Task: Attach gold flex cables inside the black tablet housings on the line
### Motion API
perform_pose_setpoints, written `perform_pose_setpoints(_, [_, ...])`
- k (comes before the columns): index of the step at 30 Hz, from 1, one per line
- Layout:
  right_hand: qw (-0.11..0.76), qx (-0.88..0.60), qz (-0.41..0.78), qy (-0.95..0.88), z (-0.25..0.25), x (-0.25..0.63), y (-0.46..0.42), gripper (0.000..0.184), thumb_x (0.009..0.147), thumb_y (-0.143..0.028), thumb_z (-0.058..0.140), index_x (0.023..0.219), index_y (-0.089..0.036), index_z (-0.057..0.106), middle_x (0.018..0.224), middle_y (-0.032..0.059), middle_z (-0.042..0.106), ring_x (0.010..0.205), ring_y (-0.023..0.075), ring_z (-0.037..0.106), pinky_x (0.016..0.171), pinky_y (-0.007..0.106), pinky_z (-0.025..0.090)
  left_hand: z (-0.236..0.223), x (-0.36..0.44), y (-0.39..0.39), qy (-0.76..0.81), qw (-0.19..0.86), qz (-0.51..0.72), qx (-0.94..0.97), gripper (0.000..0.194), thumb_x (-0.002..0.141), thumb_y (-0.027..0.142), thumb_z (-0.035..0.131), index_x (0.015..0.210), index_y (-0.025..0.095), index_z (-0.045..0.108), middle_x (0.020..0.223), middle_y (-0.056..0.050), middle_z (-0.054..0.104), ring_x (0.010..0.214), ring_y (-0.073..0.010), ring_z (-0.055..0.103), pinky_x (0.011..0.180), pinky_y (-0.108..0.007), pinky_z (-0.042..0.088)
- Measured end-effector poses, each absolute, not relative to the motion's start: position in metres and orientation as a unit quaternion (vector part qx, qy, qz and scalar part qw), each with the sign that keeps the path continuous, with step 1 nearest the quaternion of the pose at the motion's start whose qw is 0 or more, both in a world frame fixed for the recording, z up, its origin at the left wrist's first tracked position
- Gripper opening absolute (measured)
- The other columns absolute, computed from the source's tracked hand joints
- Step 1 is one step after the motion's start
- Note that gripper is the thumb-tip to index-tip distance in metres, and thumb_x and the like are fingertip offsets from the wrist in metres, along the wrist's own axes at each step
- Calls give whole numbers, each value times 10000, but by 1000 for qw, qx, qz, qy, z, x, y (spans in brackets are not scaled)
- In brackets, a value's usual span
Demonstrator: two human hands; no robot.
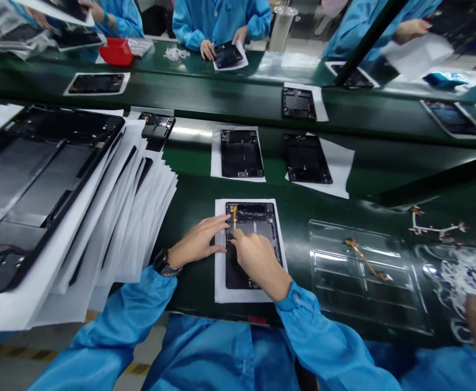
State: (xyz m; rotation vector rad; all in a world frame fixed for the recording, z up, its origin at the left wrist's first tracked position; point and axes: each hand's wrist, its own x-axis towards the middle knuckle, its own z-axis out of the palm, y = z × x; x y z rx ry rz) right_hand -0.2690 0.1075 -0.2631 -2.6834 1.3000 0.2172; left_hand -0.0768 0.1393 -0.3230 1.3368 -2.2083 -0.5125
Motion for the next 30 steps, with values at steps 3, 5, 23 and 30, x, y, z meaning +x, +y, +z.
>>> perform_pose_setpoints(3, [79, -897, 72, 429, -266, -263, 111, 169, 981, -243, 439, 962, -160, 586, 739, 65, 685, 646, 213, 655, 534, 304, 241, -325, -78, 138, -810, 264, -189, 489, 593, 739, 304, 802, 1234, 169, 506, 1461, -127, 439, 1378, -236, 397, 1132, -393, 347])
perform_pose_setpoints(5, [82, -900, 67, 422, -267, -255, 114, 172, 978, -210, 425, 973, -147, 585, 760, 75, 690, 659, 209, 659, 536, 302, 251, -326, -79, 138, -808, 274, -191, 485, 561, 750, 283, 793, 1221, 168, 510, 1453, -131, 448, 1374, -235, 403, 1133, -395, 349])
perform_pose_setpoints(23, [608, -446, -420, 505, -232, -380, 77, 254, 811, -442, 483, 774, -191, 482, 647, -6, 481, 515, 122, 478, 494, 267, 439, -287, -105, 17, -740, 164, -145, 636, 104, 836, 208, 656, 881, 120, 623, 880, -104, 622, 927, -283, 565, 881, -455, 425])
perform_pose_setpoints(30, [155, -597, -338, 711, -281, -535, 36, 316, 599, -510, 684, 672, -203, 660, 570, 56, 526, 436, 189, 448, 430, 320, 302, -264, -111, -4, -768, 148, -142, 607, 77, 909, 149, 482, 870, 141, 548, 862, -69, 607, 809, -181, 568, 751, -296, 441])
